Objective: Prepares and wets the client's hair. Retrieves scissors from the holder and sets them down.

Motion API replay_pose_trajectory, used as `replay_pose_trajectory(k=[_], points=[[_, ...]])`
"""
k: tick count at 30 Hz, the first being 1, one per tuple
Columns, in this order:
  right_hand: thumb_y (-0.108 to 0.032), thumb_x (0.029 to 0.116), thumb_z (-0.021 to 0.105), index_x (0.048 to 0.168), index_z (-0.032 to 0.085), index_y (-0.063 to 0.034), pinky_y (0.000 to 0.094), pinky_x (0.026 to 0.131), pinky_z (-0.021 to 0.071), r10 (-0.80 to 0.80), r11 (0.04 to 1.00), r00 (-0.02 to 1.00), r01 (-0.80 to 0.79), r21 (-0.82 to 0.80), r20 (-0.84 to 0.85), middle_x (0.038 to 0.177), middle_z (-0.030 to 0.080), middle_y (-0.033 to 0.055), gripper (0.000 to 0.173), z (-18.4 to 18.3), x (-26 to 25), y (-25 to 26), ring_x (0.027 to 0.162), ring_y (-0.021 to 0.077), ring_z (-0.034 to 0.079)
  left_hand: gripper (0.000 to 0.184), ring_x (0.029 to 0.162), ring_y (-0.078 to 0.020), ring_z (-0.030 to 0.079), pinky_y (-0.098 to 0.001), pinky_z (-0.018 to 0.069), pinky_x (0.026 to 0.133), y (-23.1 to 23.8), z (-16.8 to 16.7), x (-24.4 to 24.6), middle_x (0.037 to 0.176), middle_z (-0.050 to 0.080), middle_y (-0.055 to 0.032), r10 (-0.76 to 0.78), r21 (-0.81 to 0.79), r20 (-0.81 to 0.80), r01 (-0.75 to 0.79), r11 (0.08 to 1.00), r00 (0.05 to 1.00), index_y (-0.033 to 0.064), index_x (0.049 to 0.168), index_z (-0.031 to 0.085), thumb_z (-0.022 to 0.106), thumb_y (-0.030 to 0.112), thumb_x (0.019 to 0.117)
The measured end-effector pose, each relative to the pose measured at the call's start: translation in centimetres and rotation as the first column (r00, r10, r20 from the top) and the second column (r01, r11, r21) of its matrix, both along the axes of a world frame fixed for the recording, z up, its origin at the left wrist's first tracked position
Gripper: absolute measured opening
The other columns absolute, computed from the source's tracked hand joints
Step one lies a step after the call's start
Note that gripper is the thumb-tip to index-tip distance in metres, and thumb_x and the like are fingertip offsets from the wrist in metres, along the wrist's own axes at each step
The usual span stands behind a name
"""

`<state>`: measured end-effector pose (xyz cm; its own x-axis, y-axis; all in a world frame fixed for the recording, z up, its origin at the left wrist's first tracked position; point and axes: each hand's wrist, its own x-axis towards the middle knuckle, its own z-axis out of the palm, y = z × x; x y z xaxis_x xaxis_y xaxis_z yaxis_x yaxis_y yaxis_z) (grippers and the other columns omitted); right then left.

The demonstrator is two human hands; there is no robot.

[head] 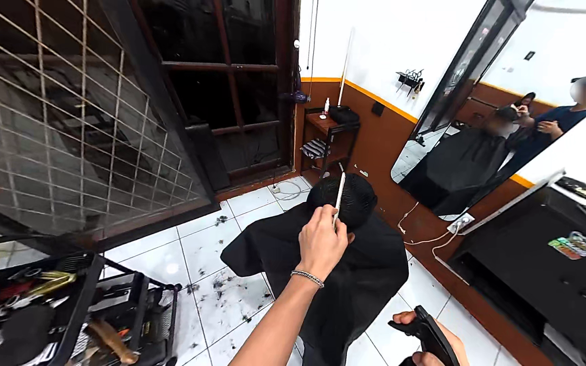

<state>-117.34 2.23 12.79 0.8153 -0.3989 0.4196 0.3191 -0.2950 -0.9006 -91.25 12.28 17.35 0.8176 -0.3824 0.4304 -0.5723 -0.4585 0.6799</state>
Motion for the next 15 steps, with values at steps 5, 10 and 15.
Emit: replay_pose_trajectory(k=[5, 10, 15], points=[[-0.027, 0.088, 0.066, 0.118, 0.072, -0.0169, 0.0291, 0.095, 0.0562, 0.043, 0.999, 0.999, -0.043, 0.012, 0.011, 0.115, 0.076, 0.0007, 0.032, -0.9, -1.9, -3.1, 0.112, 0.013, 0.069, 0.023, 0.076, -0.0285, 0.07, -0.0451, 0.0586, 0.069, -3.3, -2.0, -2.8, 0.093, 0.071, -0.0161, -0.031, 0.01, 0.13, 0.03, 0.999, 0.991, -0.0011, 0.107, 0.073, 0.06, 0.012, 0.0927], [-0.025, 0.0875, 0.065, 0.118, 0.072, -0.0153, 0.0295, 0.097, 0.0556, 0.119, 0.989, 0.992, -0.121, 0.086, 0.033, 0.116, 0.075, 0.001, 0.033, -3.2, -3.3, -9.7, 0.113, 0.0127, 0.069, 0.026, 0.077, -0.027, 0.071, -0.0454, 0.059, 0.072, -6.6, -4.1, -5.1, 0.098, 0.073, -0.0149, -0.004, 0.159, 0.082, -0.01, 0.987, 0.997, 0.0006, 0.112, 0.074, 0.058, 0.014, 0.0955], [-0.021, 0.0864, 0.065, 0.118, 0.07, -0.0127, 0.0297, 0.097, 0.0567, 0.224, 0.96, 0.975, -0.222, 0.169, 0.003, 0.116, 0.075, 0.0, 0.033, -5.5, -4.8, -16.4, 0.112, 0.0113, 0.069, 0.025, 0.093, -0.0271, 0.072, -0.0466, 0.059, 0.085, -8.3, -5.6, -8.0, 0.102, 0.073, -0.0141, -0.081, 0.29, -0.061, 0.095, 0.952, 0.995, 0.0023, 0.109, 0.076, 0.059, 0.014, 0.095]])
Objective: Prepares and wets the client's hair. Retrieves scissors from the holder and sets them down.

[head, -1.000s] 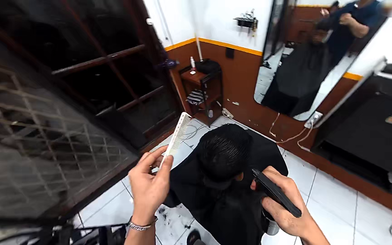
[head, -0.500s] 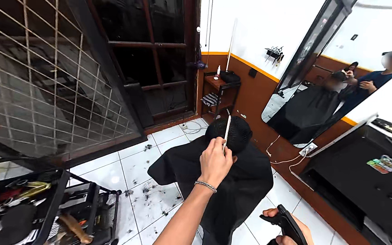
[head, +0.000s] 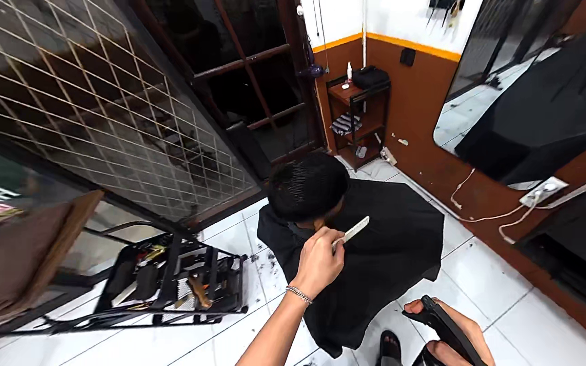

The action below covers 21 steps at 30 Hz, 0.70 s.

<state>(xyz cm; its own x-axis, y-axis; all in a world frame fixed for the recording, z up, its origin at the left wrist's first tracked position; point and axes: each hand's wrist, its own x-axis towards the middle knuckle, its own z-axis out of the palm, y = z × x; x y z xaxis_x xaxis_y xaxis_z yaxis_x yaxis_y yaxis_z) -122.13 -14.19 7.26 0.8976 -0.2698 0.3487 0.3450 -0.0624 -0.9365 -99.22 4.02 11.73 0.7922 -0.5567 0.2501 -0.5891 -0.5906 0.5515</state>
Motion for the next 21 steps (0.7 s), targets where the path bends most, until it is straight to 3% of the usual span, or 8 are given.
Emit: replay_pose_trajectory(k=[2, 5, 6, 8, 10, 17, 21], points=[[-0.021, 0.0862, 0.065, 0.119, 0.07, -0.0128, 0.0292, 0.099, 0.0563, 0.033, 0.999, 0.999, -0.033, 0.044, 0.001, 0.116, 0.075, -0.0003, 0.034, -0.2, -0.2, -2.3, 0.113, 0.0107, 0.068, 0.023, 0.088, -0.0226, 0.071, -0.0417, 0.059, 0.082, -0.1, 2.0, -0.3, 0.097, 0.072, -0.0143, 0.081, -0.168, 0.08, -0.067, 0.983, 0.993, -0.0006, 0.104, 0.075, 0.059, 0.014, 0.095], [-0.022, 0.0872, 0.065, 0.12, 0.07, -0.0138, 0.0292, 0.1, 0.0553, 0.062, 0.992, 0.998, -0.064, 0.107, 0.021, 0.117, 0.074, -0.0005, 0.034, -0.8, -0.1, -4.6, 0.114, 0.0104, 0.068, 0.024, 0.069, -0.0117, 0.065, -0.0313, 0.0568, 0.066, -0.5, 6.4, 1.6, 0.089, 0.069, -0.0116, 0.354, -0.356, 0.205, -0.267, 0.895, 0.913, -0.0041, 0.107, 0.07, 0.061, 0.016, 0.0976], [-0.022, 0.0868, 0.065, 0.119, 0.07, -0.0131, 0.0287, 0.1, 0.0551, 0.065, 0.99, 0.998, -0.068, 0.12, 0.028, 0.116, 0.074, -0.0005, 0.034, -0.9, 0.0, -5.2, 0.114, 0.0099, 0.068, 0.025, 0.071, -0.0113, 0.064, -0.0308, 0.0557, 0.066, -0.9, 7.4, 2.6, 0.089, 0.07, -0.0106, 0.435, -0.351, 0.227, -0.344, 0.871, 0.871, -0.0029, 0.109, 0.069, 0.061, 0.018, 0.0984], [-0.022, 0.0866, 0.065, 0.119, 0.07, -0.0111, 0.028, 0.1, 0.0547, 0.074, 0.986, 0.996, -0.079, 0.145, 0.042, 0.116, 0.074, 0.0003, 0.034, -1.3, 0.3, -6.2, 0.114, 0.0096, 0.067, 0.025, 0.085, -0.0207, 0.067, -0.041, 0.0543, 0.079, -2.2, 8.1, 4.1, 0.098, 0.071, -0.0147, 0.523, -0.273, 0.214, -0.464, 0.843, 0.825, -0.0024, 0.114, 0.068, 0.061, 0.016, 0.0992], [-0.02, 0.0861, 0.065, 0.119, 0.069, -0.0093, 0.0283, 0.1, 0.0551, 0.077, 0.983, 0.996, -0.084, 0.165, 0.05, 0.116, 0.074, 0.0015, 0.035, -1.8, 0.4, -7.0, 0.114, 0.0105, 0.068, 0.024, 0.091, -0.0271, 0.069, -0.049, 0.0545, 0.084, -3.8, 7.7, 4.5, 0.101, 0.071, -0.0173, 0.557, -0.193, 0.191, -0.525, 0.829, 0.808, -0.0016, 0.114, 0.069, 0.06, 0.016, 0.0992], [-0.015, 0.0841, 0.064, 0.12, 0.071, -0.0103, 0.0288, 0.101, 0.0553, 0.112, 0.971, 0.993, -0.12, 0.206, 0.048, 0.117, 0.075, 0.0015, 0.037, -2.0, 1.5, -10.1, 0.114, 0.012, 0.069, 0.024, 0.087, -0.0335, 0.07, -0.0517, 0.0579, 0.08, -8.1, 3.0, 1.8, 0.097, 0.07, -0.0212, 0.412, -0.023, 0.274, -0.423, 0.906, 0.869, -0.0059, 0.108, 0.069, 0.059, 0.012, 0.0958], [-0.014, 0.0833, 0.062, 0.118, 0.07, -0.0102, 0.0261, 0.1, 0.0549, 0.149, 0.977, 0.987, -0.157, 0.147, 0.061, 0.116, 0.075, 0.0002, 0.036, -1.0, 3.3, -11.7, 0.113, 0.01, 0.069, 0.021, 0.08, -0.0238, 0.071, -0.0385, 0.0598, 0.076, -7.8, 2.1, 0.0, 0.093, 0.071, -0.0156, 0.3, 0.024, 0.288, -0.32, 0.947, 0.909, -0.0039, 0.103, 0.07, 0.059, 0.011, 0.0933]])
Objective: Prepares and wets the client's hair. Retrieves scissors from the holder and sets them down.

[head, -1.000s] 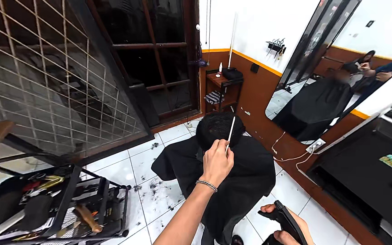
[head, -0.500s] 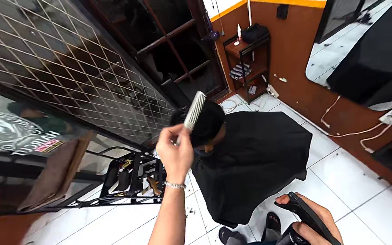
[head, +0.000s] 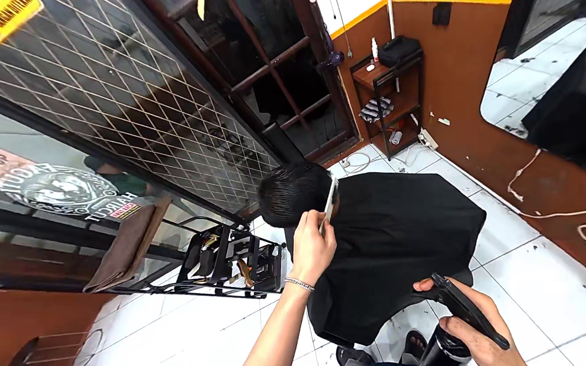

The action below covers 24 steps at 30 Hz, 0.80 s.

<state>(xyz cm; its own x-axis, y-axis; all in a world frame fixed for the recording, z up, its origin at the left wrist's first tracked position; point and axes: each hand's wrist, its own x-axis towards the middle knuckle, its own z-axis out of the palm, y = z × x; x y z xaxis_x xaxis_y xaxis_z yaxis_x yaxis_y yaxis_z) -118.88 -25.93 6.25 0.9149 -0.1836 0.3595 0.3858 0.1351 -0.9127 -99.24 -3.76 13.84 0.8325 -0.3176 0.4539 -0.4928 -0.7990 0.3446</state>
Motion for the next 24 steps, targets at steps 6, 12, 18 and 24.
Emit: replay_pose_trajectory(k=[6, 12, 18, 24], points=[[-0.017, 0.0867, 0.064, 0.117, 0.071, -0.0147, 0.0293, 0.095, 0.0576, 0.048, 0.998, 0.994, -0.045, -0.035, 0.097, 0.116, 0.075, -0.0018, 0.031, 3.0, 4.5, -2.4, 0.111, 0.0122, 0.069, 0.022, 0.069, -0.0122, 0.063, -0.0294, 0.055, 0.065, 1.7, 5.4, -1.5, 0.082, 0.069, -0.0088, -0.095, -0.103, 0.135, 0.109, 0.989, 0.986, -0.0011, 0.101, 0.072, 0.058, 0.015, 0.0951], [-0.007, 0.079, 0.057, 0.105, 0.073, -0.0115, 0.0265, 0.083, 0.0585, 0.071, 0.986, 0.997, -0.066, -0.153, 0.024, 0.105, 0.076, -0.0026, 0.031, 7.6, 9.5, -3.9, 0.095, 0.0082, 0.07, 0.021, 0.074, -0.0303, 0.067, -0.0532, 0.0536, 0.064, 4.3, 7.2, 2.6, 0.09, 0.068, -0.0147, 0.025, 0.132, 0.141, -0.044, 0.99, 0.99, 0.0004, 0.101, 0.072, 0.06, 0.016, 0.0939], [0.002, 0.0846, 0.054, 0.099, 0.075, -0.0061, 0.0269, 0.077, 0.0559, 0.259, 0.915, 0.939, -0.313, -0.255, -0.225, 0.1, 0.076, 0.0007, 0.026, 13.4, 17.6, -2.4, 0.088, 0.0058, 0.069, 0.025, 0.066, -0.0253, 0.065, -0.0474, 0.0523, 0.06, 6.5, 6.1, 1.2, 0.083, 0.069, -0.0107, -0.058, 0.208, 0.096, 0.037, 0.977, 0.994, 0.003, 0.095, 0.074, 0.056, 0.021, 0.0918], [-0.016, 0.084, 0.059, 0.071, 0.065, -0.012, 0.042, 0.058, 0.0432, 0.182, 0.698, 0.961, -0.276, -0.661, -0.209, 0.067, 0.062, 0.0007, 0.015, 14.7, 23.9, 1.5, 0.065, 0.0149, 0.06, 0.025, 0.067, -0.0231, 0.066, -0.0438, 0.0537, 0.06, 7.4, 6.0, 0.3, 0.083, 0.07, -0.0093, -0.041, 0.189, 0.115, 0.018, 0.982, 0.993, 0.0045, 0.095, 0.075, 0.056, 0.021, 0.0917]])
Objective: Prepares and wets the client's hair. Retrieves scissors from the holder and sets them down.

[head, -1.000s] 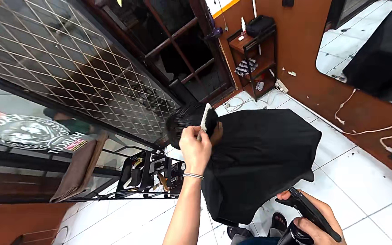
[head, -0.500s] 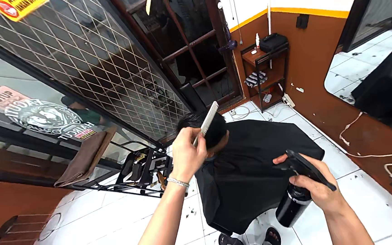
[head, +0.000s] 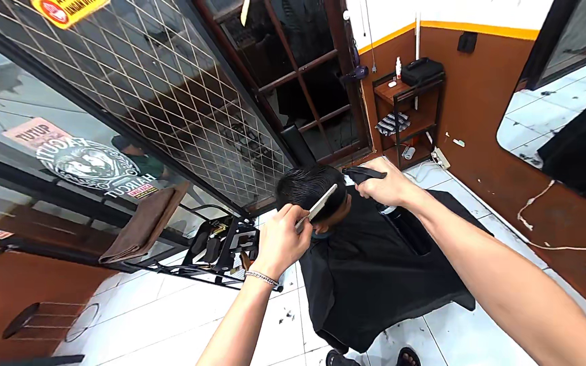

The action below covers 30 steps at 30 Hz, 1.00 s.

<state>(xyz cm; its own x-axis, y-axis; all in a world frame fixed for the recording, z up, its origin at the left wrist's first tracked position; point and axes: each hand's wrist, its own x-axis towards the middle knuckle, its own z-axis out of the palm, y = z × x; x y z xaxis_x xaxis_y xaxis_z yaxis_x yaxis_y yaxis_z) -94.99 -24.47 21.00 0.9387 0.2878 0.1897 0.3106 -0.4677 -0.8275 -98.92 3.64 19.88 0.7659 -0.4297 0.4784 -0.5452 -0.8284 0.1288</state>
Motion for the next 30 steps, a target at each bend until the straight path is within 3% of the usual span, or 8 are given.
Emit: replay_pose_trajectory(k=[5, 9, 13, 16, 19, 21, 25, 30], points=[[-0.017, 0.0832, 0.059, 0.079, 0.069, -0.012, 0.0409, 0.059, 0.0433, 0.088, 0.996, 0.996, -0.087, -0.035, 0.023, 0.067, 0.06, -0.0006, 0.012, -0.5, 1.1, 1.0, 0.064, 0.0134, 0.058, 0.025, 0.065, -0.0222, 0.064, -0.043, 0.0519, 0.058, 0.3, 0.0, -0.7, 0.083, 0.069, -0.0089, 0.029, -0.002, -0.021, -0.029, 1.0, 0.999, 0.005, 0.097, 0.075, 0.055, 0.021, 0.0922], [-0.014, 0.0881, 0.059, 0.069, 0.06, -0.0102, 0.0416, 0.058, 0.0396, 0.052, 0.989, 0.998, -0.057, -0.135, -0.039, 0.064, 0.054, 0.0025, 0.019, -0.1, 0.8, 2.0, 0.063, 0.0168, 0.055, 0.026, 0.064, -0.0226, 0.064, -0.0424, 0.0524, 0.058, 0.6, -0.3, -1.1, 0.083, 0.069, -0.0096, 0.01, 0.001, -0.02, -0.01, 1.0, 1.0, 0.0039, 0.096, 0.075, 0.055, 0.02, 0.0926], [-0.016, 0.0872, 0.059, 0.081, 0.069, -0.0104, 0.0408, 0.059, 0.0442, 0.089, 0.994, 0.996, -0.089, -0.064, -0.01, 0.067, 0.06, 0.0005, 0.014, -1.2, 1.5, 2.6, 0.064, 0.0139, 0.058, 0.026, 0.061, -0.0192, 0.06, -0.039, 0.05, 0.056, 0.9, -0.6, -2.1, 0.08, 0.066, -0.0076, -0.024, -0.006, -0.093, 0.024, 1.0, 0.995, 0.0044, 0.095, 0.074, 0.055, 0.021, 0.0911], [-0.016, 0.0882, 0.059, 0.076, 0.066, -0.0106, 0.0425, 0.061, 0.0432, 0.038, 0.998, 0.999, -0.04, -0.058, -0.033, 0.068, 0.059, 0.002, 0.015, -1.0, 1.1, 2.6, 0.066, 0.0161, 0.058, 0.025, 0.063, -0.0111, 0.059, -0.0317, 0.0515, 0.059, 1.6, 0.7, -3.1, 0.081, 0.068, -0.0039, -0.046, -0.138, -0.196, 0.019, 0.99, 0.979, 0.0052, 0.096, 0.074, 0.056, 0.022, 0.0918], [-0.009, 0.0868, 0.059, 0.086, 0.069, -0.0077, 0.0373, 0.062, 0.0457, -0.009, 0.992, 1.0, 0.009, 0.125, 0.0, 0.074, 0.063, 0.001, 0.01, -0.5, -0.5, 1.3, 0.067, 0.0118, 0.058, 0.023, 0.061, -0.0054, 0.059, -0.0251, 0.0517, 0.057, 1.5, 2.6, -3.0, 0.08, 0.068, -0.0042, 0.073, -0.367, -0.078, -0.097, 0.925, 0.994, 0.0001, 0.1, 0.071, 0.058, 0.019, 0.096], [-0.005, 0.0842, 0.057, 0.097, 0.071, -0.0061, 0.0299, 0.064, 0.0488, 0.012, 0.962, 0.999, -0.021, 0.273, 0.035, 0.085, 0.068, -0.0002, 0.019, -0.9, -1.4, 0.3, 0.07, 0.0057, 0.059, 0.021, 0.065, -0.0106, 0.06, -0.0311, 0.0516, 0.063, 0.6, 3.2, -1.2, 0.082, 0.068, -0.0076, 0.228, -0.426, -0.01, -0.21, 0.88, 0.974, -0.001, 0.104, 0.069, 0.06, 0.016, 0.0961], [0.0, 0.0788, 0.053, 0.099, 0.071, -0.0042, 0.0212, 0.062, 0.0498, -0.036, 0.881, 0.996, -0.006, 0.472, 0.08, 0.095, 0.074, 0.001, 0.028, -2.3, -3.7, -0.7, 0.073, 0.0018, 0.063, 0.025, 0.091, -0.0335, 0.07, -0.0595, 0.0536, 0.082, -2.1, 2.8, 2.9, 0.102, 0.072, -0.0181, 0.413, -0.382, -0.226, -0.47, 0.796, 0.882, 0.0001, 0.115, 0.066, 0.058, 0.017, 0.0991], [0.0, 0.0763, 0.051, 0.099, 0.071, -0.0051, 0.0178, 0.06, 0.0486, -0.128, 0.866, 0.983, 0.044, 0.498, 0.134, 0.094, 0.073, -0.0014, 0.03, -4.2, -6.3, -3.1, 0.069, -0.0013, 0.06, 0.024, 0.095, -0.0367, 0.07, -0.0612, 0.0526, 0.084, -6.1, 1.2, 2.7, 0.101, 0.072, -0.0193, 0.387, -0.294, -0.264, -0.456, 0.84, 0.884, -0.0009, 0.114, 0.067, 0.059, 0.015, 0.0975]])
